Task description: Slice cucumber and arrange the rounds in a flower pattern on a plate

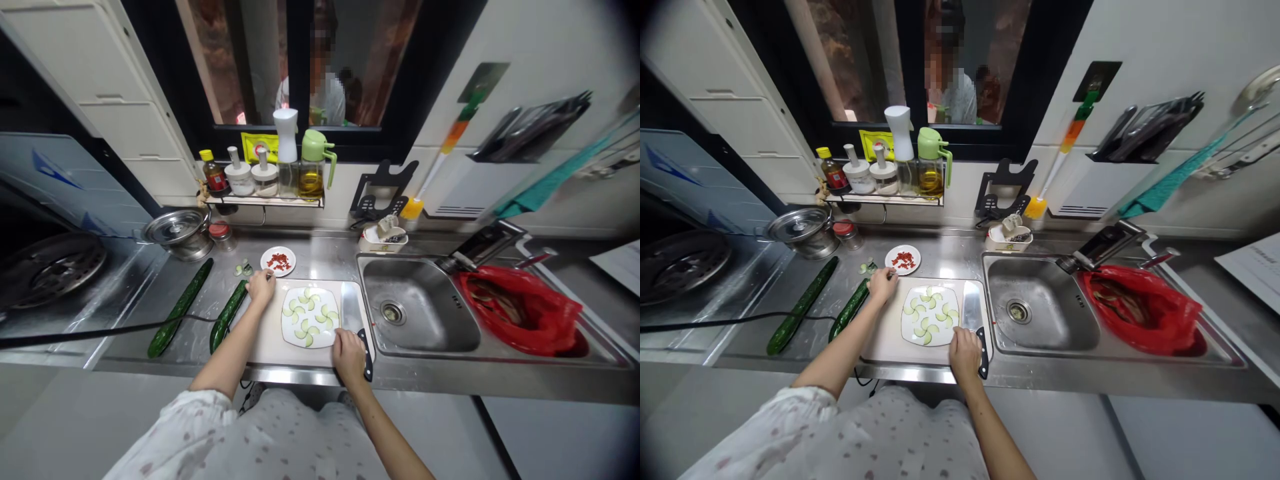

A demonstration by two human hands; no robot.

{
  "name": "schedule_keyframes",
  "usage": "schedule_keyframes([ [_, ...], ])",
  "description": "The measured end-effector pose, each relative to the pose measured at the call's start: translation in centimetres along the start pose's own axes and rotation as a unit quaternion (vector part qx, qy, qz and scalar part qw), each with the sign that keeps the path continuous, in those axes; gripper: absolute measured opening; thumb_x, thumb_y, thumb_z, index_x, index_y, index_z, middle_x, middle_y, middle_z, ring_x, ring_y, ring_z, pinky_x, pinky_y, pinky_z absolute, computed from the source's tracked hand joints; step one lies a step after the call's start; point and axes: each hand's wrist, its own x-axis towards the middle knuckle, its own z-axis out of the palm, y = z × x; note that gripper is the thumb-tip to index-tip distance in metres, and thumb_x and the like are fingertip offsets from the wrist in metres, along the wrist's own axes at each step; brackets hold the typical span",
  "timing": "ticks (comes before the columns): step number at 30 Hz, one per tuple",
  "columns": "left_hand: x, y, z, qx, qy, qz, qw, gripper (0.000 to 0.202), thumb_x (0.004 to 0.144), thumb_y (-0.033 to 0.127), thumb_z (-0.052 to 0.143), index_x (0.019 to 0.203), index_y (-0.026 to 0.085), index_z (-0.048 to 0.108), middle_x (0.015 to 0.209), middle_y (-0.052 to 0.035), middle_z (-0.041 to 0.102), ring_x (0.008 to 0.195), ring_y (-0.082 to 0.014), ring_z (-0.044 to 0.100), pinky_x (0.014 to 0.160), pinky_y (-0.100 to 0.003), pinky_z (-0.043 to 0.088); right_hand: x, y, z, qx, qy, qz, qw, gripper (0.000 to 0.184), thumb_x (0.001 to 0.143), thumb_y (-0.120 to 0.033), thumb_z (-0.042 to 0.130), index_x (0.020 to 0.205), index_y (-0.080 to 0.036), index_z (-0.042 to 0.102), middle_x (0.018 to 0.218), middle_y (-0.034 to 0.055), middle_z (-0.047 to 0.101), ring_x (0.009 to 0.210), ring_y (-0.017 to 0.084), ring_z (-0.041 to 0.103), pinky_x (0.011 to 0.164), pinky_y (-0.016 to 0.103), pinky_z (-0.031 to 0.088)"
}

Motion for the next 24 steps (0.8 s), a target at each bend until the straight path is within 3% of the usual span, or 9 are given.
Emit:
schedule_keyframes([
  [8, 3.3, 2.7, 1.0, 0.081, -0.035, 0.091, 0.992, 0.031, 0.088, 0.022, 0.047, 0.107, 0.032, 0.070, 0.120, -0.0080, 0.060, 0.113, -0.0277, 0.049, 0.092, -0.042, 0.033, 0.5, 0.3, -0.1, 0.020, 0.028, -0.001, 0.999, 0.031, 0.097, -0.028, 0.036, 0.105, -0.018, 0.064, 0.091, 0.0078, 0.069, 0.085, 0.021, 0.060, 0.078, 0.032, 0.039],
  [15, 5.4, 3.0, 1.4, 0.155, -0.079, 0.205, 0.963, 0.030, 0.087, 0.020, 0.047, 0.101, 0.029, 0.072, 0.125, -0.0091, 0.057, 0.117, -0.0266, 0.045, 0.097, -0.041, 0.029, 0.7, 0.3, -0.9, 0.070, 0.045, 0.005, 0.997, 0.030, 0.097, -0.032, 0.036, 0.105, -0.019, 0.063, 0.090, 0.0088, 0.069, 0.084, 0.022, 0.061, 0.076, 0.034, 0.044],
  [20, 6.1, 3.1, 1.8, 0.148, -0.088, 0.206, 0.963, 0.025, 0.086, 0.020, 0.050, 0.094, 0.025, 0.072, 0.121, -0.0118, 0.058, 0.117, -0.0274, 0.046, 0.099, -0.040, 0.029, 0.9, 0.2, -1.9, 0.100, 0.044, 0.026, 0.994, 0.028, 0.096, -0.034, 0.039, 0.104, -0.021, 0.062, 0.089, 0.0095, 0.069, 0.085, 0.023, 0.061, 0.075, 0.035, 0.046],
  [24, 6.0, 3.0, 2.1, 0.070, -0.081, 0.180, 0.978, 0.016, 0.083, 0.020, 0.055, 0.084, 0.023, 0.071, 0.118, -0.0118, 0.060, 0.119, -0.0273, 0.047, 0.102, -0.041, 0.028, 0.9, 0.1, -2.4, 0.114, 0.041, 0.040, 0.992, 0.028, 0.096, -0.035, 0.039, 0.103, -0.021, 0.062, 0.090, 0.0093, 0.069, 0.085, 0.023, 0.061, 0.076, 0.036, 0.046],
])
